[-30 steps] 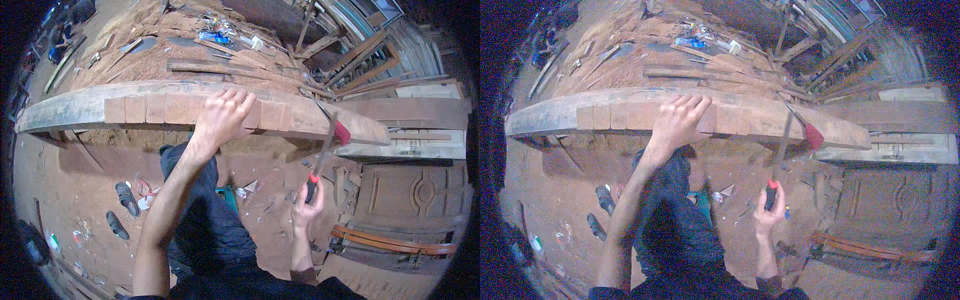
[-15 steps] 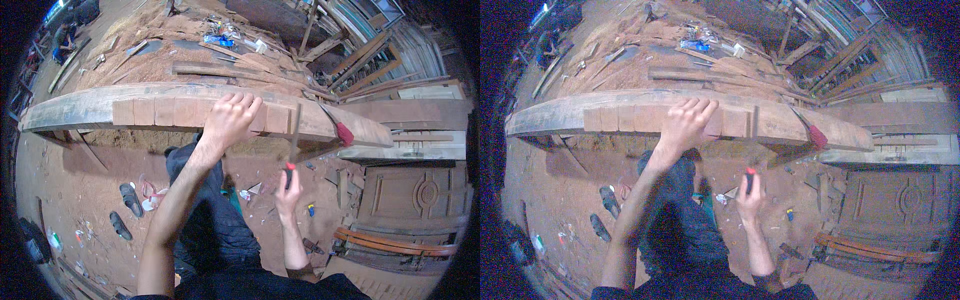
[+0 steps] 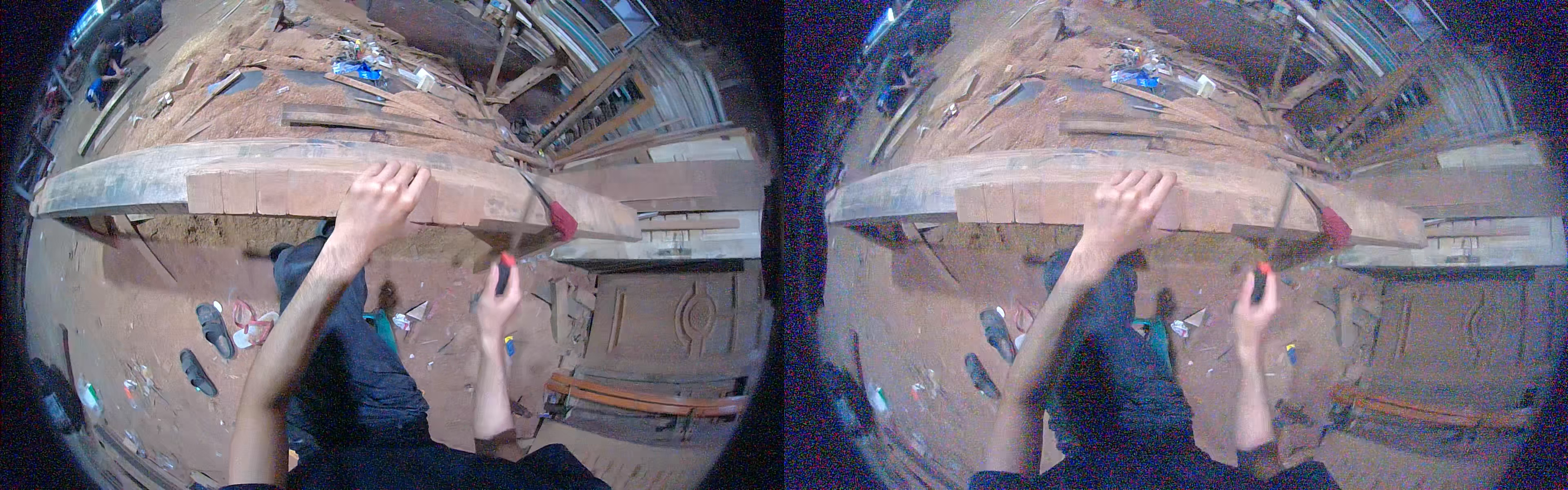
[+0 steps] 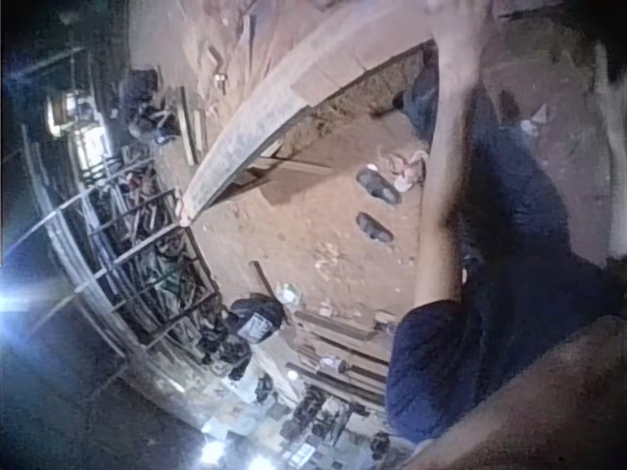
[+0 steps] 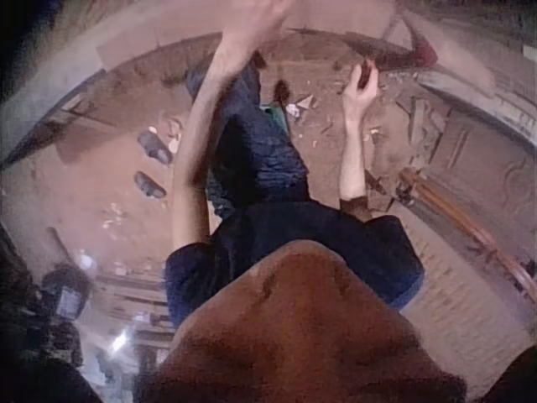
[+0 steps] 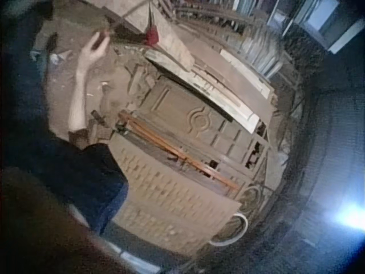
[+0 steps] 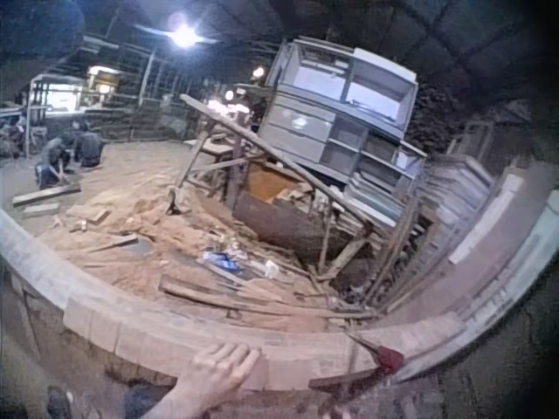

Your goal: The person saws through a wooden beam using a hand saw, holding the beam steady with their other hand and eventually using a cloth to wipe the cut area.

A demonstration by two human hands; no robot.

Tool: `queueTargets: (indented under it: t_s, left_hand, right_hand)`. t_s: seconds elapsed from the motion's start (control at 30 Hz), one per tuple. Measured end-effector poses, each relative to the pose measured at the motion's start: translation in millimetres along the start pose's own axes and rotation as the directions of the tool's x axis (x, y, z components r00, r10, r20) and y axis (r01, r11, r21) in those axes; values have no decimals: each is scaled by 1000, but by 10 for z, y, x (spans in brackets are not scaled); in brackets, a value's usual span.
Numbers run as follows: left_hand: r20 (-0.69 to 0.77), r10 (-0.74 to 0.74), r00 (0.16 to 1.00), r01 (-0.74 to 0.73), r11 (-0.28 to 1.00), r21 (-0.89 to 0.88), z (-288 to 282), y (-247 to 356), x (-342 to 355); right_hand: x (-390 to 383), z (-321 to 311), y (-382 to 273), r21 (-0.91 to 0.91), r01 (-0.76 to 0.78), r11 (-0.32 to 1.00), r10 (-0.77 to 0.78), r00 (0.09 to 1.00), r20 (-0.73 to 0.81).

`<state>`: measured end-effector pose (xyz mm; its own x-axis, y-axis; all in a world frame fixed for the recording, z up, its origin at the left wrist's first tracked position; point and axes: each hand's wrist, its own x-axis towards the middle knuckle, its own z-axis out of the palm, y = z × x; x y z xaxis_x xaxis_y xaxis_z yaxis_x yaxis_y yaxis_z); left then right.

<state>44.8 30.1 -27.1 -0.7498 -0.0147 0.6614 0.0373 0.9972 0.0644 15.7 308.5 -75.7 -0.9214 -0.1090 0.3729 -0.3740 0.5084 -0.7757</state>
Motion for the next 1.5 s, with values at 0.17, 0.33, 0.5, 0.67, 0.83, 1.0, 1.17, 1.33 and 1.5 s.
queueTargets:
  t_s: [0.17,0.33,0.5,0.67,0.83,1.0,1.17,1.33,1.5]
  left_hand:
    - [176,-73,982,96,988,-124,-86,-95,176]
    - [213,-101,972,135,980,-147,1,-163,408]
    - [349,-144,926,201,970,-135,34,-283,536]
    - [331,-138,934,204,963,-174,55,-373,559]
    - [460,-175,870,260,957,-126,-20,-320,690]
    - [432,-183,883,256,960,-117,30,-358,638]
    - [456,-171,874,259,956,-138,-8,-334,682]
    - [455,-175,873,264,954,-139,-12,-344,671]
    - [379,-139,915,214,963,-165,106,-387,618]
  right_hand:
    - [816,-101,94,-384,191,903,-117,971,207]
    - [1320,-138,344,-650,411,639,-248,910,332]
    - [1616,-97,594,-622,432,653,-299,901,313]
    - [1715,-129,667,-619,388,683,-254,921,297]
    - [1747,-216,820,-612,410,677,-236,908,347]
    - [1715,-197,623,-602,383,700,-198,915,352]
    - [1967,-406,816,-573,315,757,-266,949,169]
    - [2341,-800,1013,-770,271,577,-33,950,310]
    - [2485,-886,1108,-723,246,646,139,893,428]
